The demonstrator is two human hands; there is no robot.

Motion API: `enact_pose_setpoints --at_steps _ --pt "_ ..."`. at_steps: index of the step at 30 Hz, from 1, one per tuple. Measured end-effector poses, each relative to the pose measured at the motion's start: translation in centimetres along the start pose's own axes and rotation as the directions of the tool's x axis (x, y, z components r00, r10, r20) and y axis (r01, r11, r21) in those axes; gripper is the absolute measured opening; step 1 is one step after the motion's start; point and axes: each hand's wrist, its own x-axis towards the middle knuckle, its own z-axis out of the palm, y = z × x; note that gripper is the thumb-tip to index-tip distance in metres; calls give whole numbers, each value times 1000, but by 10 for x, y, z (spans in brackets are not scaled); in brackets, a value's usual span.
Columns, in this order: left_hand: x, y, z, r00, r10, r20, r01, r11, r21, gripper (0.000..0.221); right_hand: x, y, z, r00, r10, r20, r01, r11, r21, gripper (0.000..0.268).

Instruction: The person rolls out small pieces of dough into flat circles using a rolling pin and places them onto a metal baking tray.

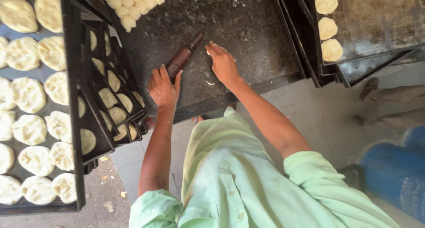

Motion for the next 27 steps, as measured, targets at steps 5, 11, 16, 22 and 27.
enact_pose_setpoints --at_steps 5,11,16,22,27 --pt "2 -1 -7 998 59 13 -59 998 17 59 -16 10 -1 884 -453 118 468 852 -236 68" --pt "-5 3 -24 991 137 -7 -137 989 53 65 -75 -60 -13 936 -351 0 346 923 -169 77" --pt "25 4 -5 959 172 223 -131 973 -190 72 -24 -43 -37 966 -230 -115 218 970 -104 32" --pt "-2 40 -29 889 432 154 -390 889 -242 66 -39 26 -20 941 -53 -336 72 996 44 22" --pt "44 41 -33 833 467 296 -404 880 -249 62 -2 19 -20 938 23 -347 -17 1000 22 20"
